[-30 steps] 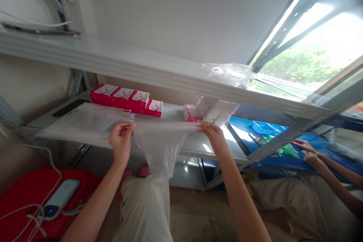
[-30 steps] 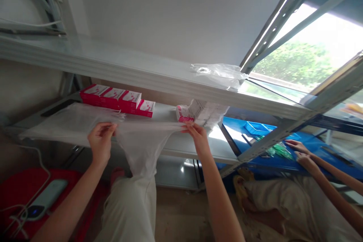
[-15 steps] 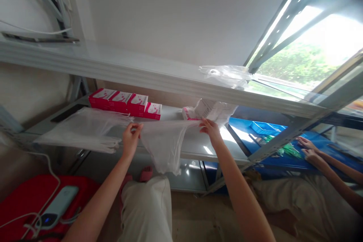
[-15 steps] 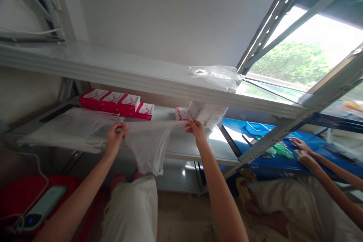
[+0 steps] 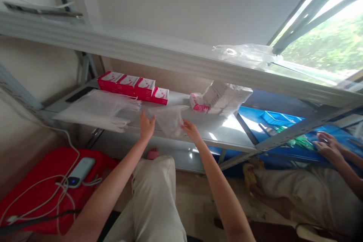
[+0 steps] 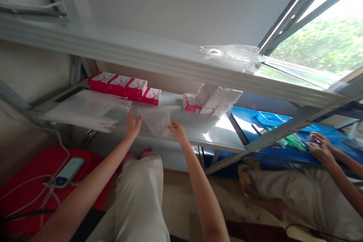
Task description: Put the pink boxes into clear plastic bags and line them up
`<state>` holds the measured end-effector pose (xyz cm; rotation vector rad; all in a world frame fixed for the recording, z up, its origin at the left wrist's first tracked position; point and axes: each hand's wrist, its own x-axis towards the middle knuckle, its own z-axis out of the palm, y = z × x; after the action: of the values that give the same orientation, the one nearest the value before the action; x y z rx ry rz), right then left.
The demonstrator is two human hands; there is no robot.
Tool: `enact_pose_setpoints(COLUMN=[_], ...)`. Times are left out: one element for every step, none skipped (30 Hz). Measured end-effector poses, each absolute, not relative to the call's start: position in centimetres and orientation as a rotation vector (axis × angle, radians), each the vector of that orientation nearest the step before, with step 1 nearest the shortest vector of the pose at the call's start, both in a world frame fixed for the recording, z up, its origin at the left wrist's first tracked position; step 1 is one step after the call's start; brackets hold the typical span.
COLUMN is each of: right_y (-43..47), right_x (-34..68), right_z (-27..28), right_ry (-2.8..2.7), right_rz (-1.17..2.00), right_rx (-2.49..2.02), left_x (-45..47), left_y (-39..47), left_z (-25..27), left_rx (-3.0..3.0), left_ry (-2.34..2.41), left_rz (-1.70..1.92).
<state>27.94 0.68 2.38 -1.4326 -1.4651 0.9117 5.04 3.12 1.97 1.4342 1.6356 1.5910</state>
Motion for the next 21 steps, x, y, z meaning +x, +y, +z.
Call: enact_pose_setpoints(right_y=[0.9, 1.0, 1.0, 0.9, 0.7, 0.3, -0.1, -0.6, -1.0, -1.4, -1.6, -1.8, -1.9, -1.9, -1.8, -1.8, -1.8, -1.8, -1.9, -2.0, -2.0], right_x=[27.8, 27.7, 27.5, 27.4, 27.3, 27.3, 27.3, 27.3, 27.4, 27.5, 27.7, 27.8, 27.9, 27.9, 27.9, 27.9, 27.8, 27.6, 27.5, 27.4, 27.3], right_z=[2.3, 2.3, 2.3, 2.4, 2.5, 2.6, 2.8, 2.8, 2.9, 2.8, 2.7, 2.6, 2.5, 2.4, 2.3, 2.3, 2.4, 2.5, 2.7, 2.9, 3.1], right_ry=[-1.461, -1.460, -1.465, -1.476, -1.490, -1.508, -1.536, -1.566, -1.593, -1.612, -1.623, -1.624, -1.618, -1.613, -1.612, -1.611, -1.609, -1.604, -1.599, -1.592, -1.588], right_rz=[0.924, 0.930, 0.928, 0.919, 0.905, 0.891, 0.881, 0.874, 0.867, 0.858, 0.851, 0.844, 0.839, 0.840, 0.847, 0.853, 0.856, 0.853, 0.847, 0.839, 0.833], right_rx=[-1.413, -1.391, -1.368, -1.347, -1.331, -1.320, -1.315, -1.319, -1.330, -1.343, -1.354, -1.358, -1.356, -1.349, -1.339, -1.328, -1.317, -1.306, -1.297, -1.290, -1.284], left_x=[5.3, 5.5, 5.8, 6.1, 6.3, 6.6, 6.8, 6.9, 6.9, 6.9, 6.8, 6.7, 6.6, 6.6, 6.5, 6.5, 6.5, 6.5, 6.5, 6.5, 6.5], left_y=[1.7, 0.3, -1.0, -2.0, -2.8, -3.2, -3.4, -3.3, -3.1, -2.8, -2.5, -2.2, -1.9, -1.7, -1.6, -1.6, -1.6, -1.6, -1.6, -1.6, -1.6], left_z=[1.6, 1.2, 1.0, 0.8, 0.7, 0.7, 0.7, 0.7, 0.8, 0.7, 0.7, 0.7, 0.6, 0.6, 0.5, 0.5, 0.5, 0.5, 0.6, 0.6, 0.7], left_rx=[1.479, 1.505, 1.522, 1.532, 1.529, 1.514, 1.488, 1.456, 1.419, 1.380, 1.338, 1.291, 1.238, 1.183, 1.133, 1.092, 1.061, 1.041, 1.030, 1.023, 1.018], left_ry=[1.666, 1.672, 1.644, 1.578, 1.500, 1.428, 1.375, 1.345, 1.335, 1.331, 1.323, 1.309, 1.294, 1.283, 1.276, 1.273, 1.275, 1.278, 1.280, 1.279, 1.275], left_rz=[1.617, 1.576, 1.467, 1.320, 1.171, 1.051, 0.983, 0.965, 0.978, 1.003, 1.017, 1.012, 0.994, 0.976, 0.964, 0.958, 0.955, 0.956, 0.959, 0.963, 0.969])
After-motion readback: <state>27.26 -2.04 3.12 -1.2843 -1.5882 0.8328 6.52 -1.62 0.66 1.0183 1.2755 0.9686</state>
